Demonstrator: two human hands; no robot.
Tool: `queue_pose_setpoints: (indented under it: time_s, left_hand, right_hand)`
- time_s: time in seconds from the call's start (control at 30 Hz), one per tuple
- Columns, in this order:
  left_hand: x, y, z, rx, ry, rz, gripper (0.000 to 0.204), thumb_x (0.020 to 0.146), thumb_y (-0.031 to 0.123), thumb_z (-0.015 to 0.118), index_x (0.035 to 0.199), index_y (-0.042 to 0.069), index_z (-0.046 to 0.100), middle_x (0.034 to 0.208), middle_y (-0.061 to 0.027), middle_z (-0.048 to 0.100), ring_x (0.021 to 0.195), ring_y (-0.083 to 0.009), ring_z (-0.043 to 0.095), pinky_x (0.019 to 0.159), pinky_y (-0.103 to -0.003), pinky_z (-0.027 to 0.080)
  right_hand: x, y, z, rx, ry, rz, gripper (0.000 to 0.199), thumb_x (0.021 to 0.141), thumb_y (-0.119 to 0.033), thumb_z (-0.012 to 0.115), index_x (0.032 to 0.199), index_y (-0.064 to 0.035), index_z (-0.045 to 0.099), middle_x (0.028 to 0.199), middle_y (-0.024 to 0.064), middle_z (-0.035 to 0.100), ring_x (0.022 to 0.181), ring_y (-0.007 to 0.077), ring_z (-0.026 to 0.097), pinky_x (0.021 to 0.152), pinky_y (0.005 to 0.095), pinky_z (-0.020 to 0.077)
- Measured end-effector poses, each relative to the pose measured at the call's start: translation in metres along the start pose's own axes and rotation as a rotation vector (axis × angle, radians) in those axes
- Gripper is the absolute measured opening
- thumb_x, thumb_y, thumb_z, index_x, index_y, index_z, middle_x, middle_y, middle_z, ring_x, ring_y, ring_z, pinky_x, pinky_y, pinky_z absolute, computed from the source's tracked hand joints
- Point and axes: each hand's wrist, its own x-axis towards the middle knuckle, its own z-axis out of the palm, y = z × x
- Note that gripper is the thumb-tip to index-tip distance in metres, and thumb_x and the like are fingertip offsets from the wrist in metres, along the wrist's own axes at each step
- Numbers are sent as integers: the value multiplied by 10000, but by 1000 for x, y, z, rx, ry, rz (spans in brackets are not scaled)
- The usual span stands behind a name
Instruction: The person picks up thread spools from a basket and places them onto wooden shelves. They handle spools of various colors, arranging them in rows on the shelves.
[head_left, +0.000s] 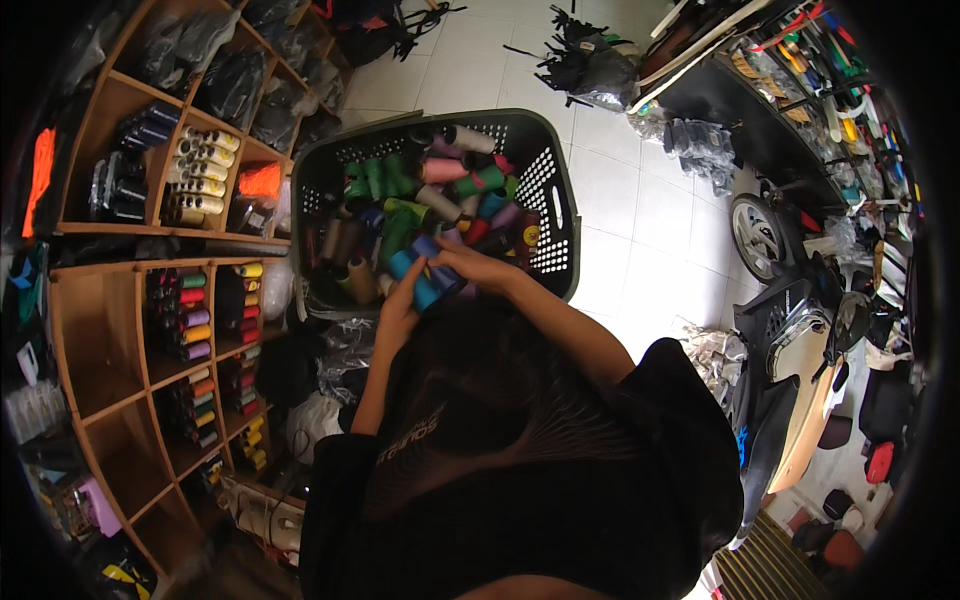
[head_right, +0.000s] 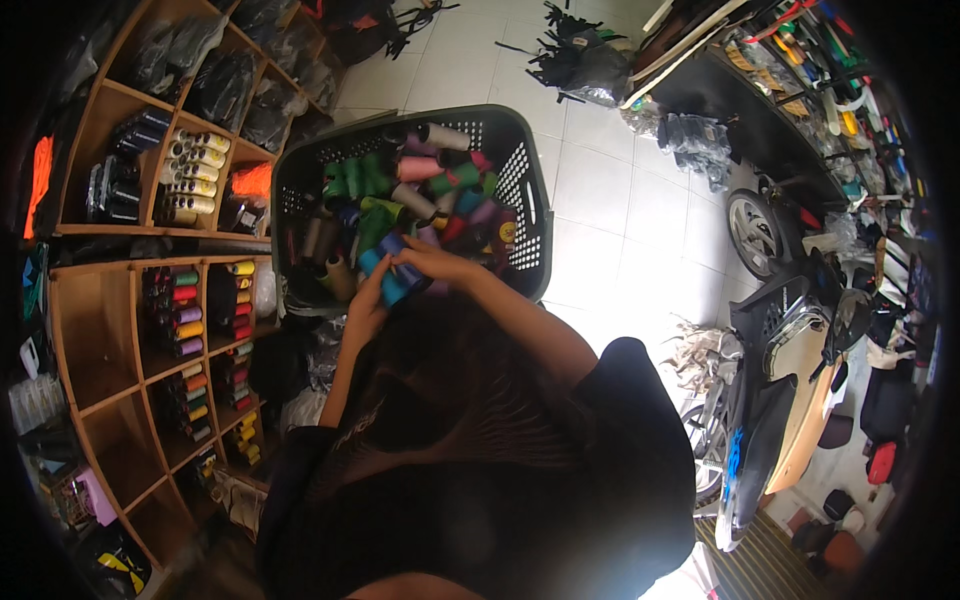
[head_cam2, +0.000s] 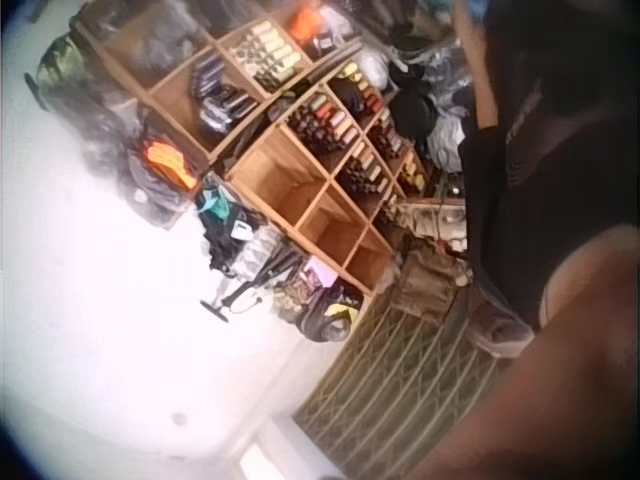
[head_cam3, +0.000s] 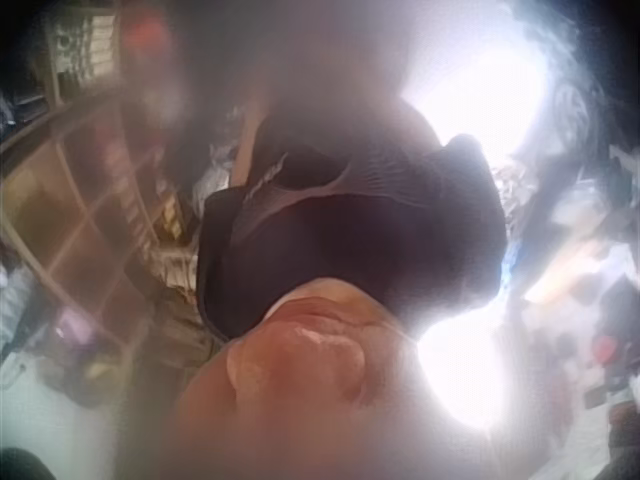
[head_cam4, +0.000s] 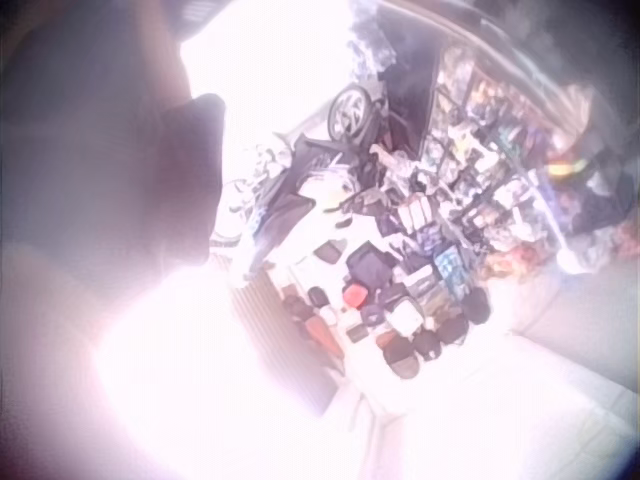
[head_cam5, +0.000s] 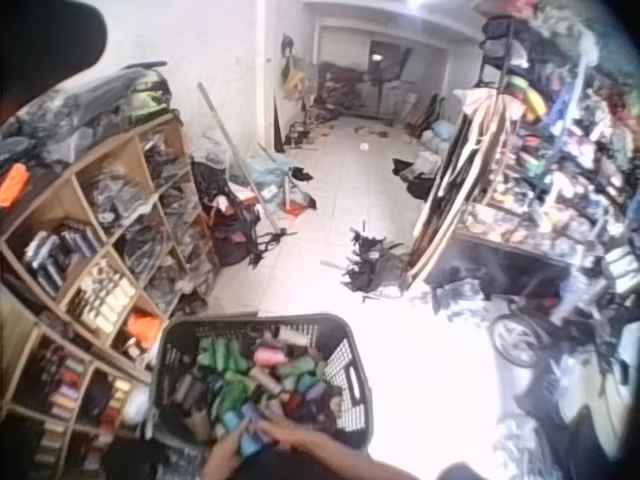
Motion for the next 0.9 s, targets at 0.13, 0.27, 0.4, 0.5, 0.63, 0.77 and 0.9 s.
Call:
queue_pose_setpoints:
  time_s: [0.13, 0.27, 0.4, 0.5, 0.63, 0.77, 0.9]
  left_hand:
    - [25, -21, -64, 73, 25, 95, 512, 901, 263, 725, 1308, 34, 514, 1233, -101, 595, 1127, -231, 612, 974, -375, 511]
    - [13, 0, -76, -227, 94, 87, 524, 921, 273, 702, 1335, 45, 477, 1283, -99, 564, 1198, -253, 564, 1043, -426, 461]
    - [-3, 3, -97, -348, 74, 168, 510, 933, 276, 693, 1335, 44, 481, 1264, -83, 574, 1190, -247, 566, 1044, -433, 455]
    - [-9, 1, -104, -309, 111, 270, 475, 944, 228, 679, 1338, 48, 483, 1261, -76, 576, 1188, -245, 563, 1050, -442, 446]
    - [-12, -10, -103, -340, 121, 319, 457, 935, 168, 683, 1334, 58, 488, 1237, -69, 580, 1156, -241, 571, 1037, -446, 451]
    - [-24, -16, -93, -353, 130, 339, 478, 907, 128, 703, 1327, 52, 487, 1221, -81, 577, 1138, -236, 576, 1024, -446, 459]
    - [-28, -14, -87, -154, 107, 432, 519, 844, 63, 742, 1305, 31, 506, 1168, -86, 610, 1081, -217, 612, 985, -395, 480]
  right_hand:
    - [-8, -28, -4, 172, -8, 184, 687, 886, -480, 610, 1405, -58, 451, 1440, 138, 462, 1184, 273, 567, 929, 376, 473]
    - [31, 1, -62, 171, 275, 203, 564, 936, -384, 551, 1377, -41, 475, 1357, 154, 552, 1096, 300, 623, 909, 431, 496]
    - [48, 14, -113, 418, 523, 194, 470, 883, -324, 595, 1272, -62, 564, 1224, 121, 631, 999, 276, 644, 842, 432, 506]
    - [75, 29, -150, 278, 657, 183, 472, 805, -327, 659, 1192, -63, 607, 1156, 129, 659, 924, 278, 662, 763, 432, 516]
    - [96, 35, -192, -228, 724, 243, 478, 759, -335, 702, 1131, -43, 637, 1159, 183, 668, 1010, 340, 671, 808, 454, 527]
    - [93, 22, -169, -834, 711, 205, 709, 732, -367, 746, 1314, -36, 515, 1219, 222, 645, 1127, 369, 634, 936, 445, 504]
    - [106, 62, -165, -946, 650, 169, 912, 702, -429, 803, 1416, -32, 398, 1236, 207, 638, 1148, 367, 622, 973, 448, 490]
